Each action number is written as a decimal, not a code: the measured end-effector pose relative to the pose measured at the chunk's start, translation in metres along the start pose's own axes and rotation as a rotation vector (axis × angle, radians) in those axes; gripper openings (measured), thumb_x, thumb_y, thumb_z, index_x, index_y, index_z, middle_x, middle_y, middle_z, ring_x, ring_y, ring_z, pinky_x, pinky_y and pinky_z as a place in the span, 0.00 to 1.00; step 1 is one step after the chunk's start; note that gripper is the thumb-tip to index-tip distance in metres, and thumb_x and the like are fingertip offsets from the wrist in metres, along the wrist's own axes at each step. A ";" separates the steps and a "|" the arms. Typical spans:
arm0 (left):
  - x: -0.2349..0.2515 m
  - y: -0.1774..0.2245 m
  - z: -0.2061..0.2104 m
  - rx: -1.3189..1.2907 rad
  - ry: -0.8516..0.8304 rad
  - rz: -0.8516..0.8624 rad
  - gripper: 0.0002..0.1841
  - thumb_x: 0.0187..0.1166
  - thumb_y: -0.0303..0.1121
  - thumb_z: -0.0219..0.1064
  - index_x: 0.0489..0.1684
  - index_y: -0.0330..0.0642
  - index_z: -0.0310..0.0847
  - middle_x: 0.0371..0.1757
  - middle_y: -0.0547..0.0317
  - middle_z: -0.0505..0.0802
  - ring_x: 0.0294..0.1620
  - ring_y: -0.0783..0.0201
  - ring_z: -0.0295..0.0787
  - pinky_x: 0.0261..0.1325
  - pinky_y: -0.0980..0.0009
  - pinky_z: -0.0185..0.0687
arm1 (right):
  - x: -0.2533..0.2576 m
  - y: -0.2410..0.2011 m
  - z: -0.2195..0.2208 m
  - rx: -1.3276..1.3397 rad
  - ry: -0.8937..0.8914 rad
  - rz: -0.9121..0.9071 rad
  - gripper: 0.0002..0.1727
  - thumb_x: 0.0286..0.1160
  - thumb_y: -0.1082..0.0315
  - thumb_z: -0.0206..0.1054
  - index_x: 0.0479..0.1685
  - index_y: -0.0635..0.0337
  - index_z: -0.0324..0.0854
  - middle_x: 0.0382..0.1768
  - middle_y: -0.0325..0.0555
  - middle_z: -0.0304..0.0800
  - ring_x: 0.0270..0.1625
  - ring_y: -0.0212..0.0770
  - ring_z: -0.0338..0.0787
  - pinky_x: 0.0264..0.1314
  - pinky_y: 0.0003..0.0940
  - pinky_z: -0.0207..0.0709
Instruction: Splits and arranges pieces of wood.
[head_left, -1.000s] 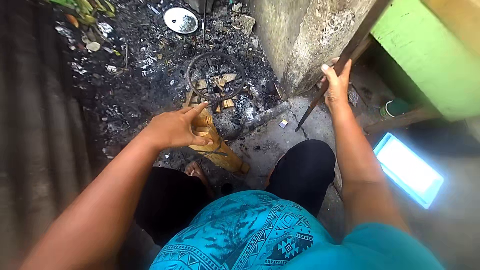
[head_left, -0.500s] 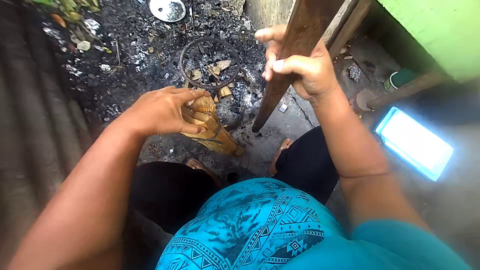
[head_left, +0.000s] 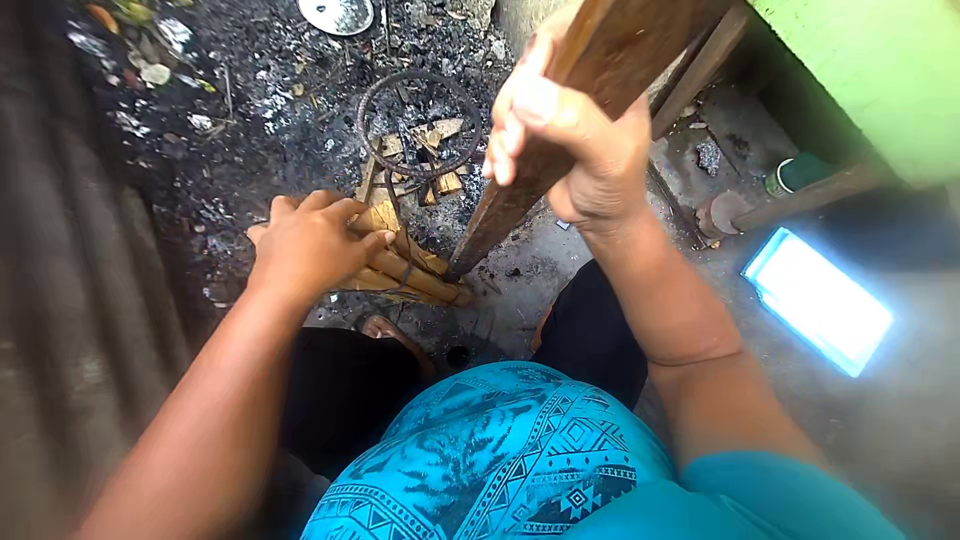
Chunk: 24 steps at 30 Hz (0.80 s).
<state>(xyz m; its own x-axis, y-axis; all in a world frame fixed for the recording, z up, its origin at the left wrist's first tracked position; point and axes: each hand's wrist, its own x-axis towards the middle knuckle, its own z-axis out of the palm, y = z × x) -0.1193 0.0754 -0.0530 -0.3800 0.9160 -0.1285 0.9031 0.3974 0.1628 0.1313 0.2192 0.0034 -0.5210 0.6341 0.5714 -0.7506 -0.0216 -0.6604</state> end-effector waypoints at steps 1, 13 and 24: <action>0.001 0.000 0.000 -0.007 -0.011 -0.030 0.26 0.79 0.58 0.70 0.66 0.50 0.87 0.72 0.42 0.86 0.77 0.22 0.69 0.61 0.14 0.60 | -0.004 0.012 0.001 -0.027 -0.015 -0.001 0.06 0.71 0.75 0.69 0.37 0.64 0.76 0.19 0.47 0.84 0.21 0.44 0.89 0.30 0.46 0.90; 0.019 -0.016 -0.012 -0.086 0.063 -0.187 0.24 0.80 0.56 0.69 0.62 0.49 0.90 0.65 0.36 0.90 0.74 0.24 0.74 0.67 0.18 0.58 | -0.006 0.042 0.028 -0.064 -0.078 -0.030 0.07 0.67 0.78 0.72 0.38 0.69 0.78 0.26 0.51 0.88 0.27 0.42 0.91 0.32 0.42 0.89; 0.039 -0.049 -0.011 -0.112 0.059 -0.161 0.23 0.77 0.59 0.69 0.60 0.55 0.92 0.67 0.44 0.90 0.76 0.29 0.74 0.69 0.20 0.59 | 0.015 0.105 0.033 -0.247 -0.092 0.109 0.07 0.69 0.78 0.71 0.38 0.73 0.79 0.21 0.49 0.86 0.23 0.40 0.89 0.29 0.39 0.89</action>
<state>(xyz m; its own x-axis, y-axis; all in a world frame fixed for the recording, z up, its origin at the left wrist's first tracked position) -0.1812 0.0926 -0.0549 -0.5316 0.8405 -0.1043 0.8031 0.5393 0.2534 0.0313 0.2009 -0.0408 -0.6362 0.5652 0.5251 -0.5724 0.1104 -0.8125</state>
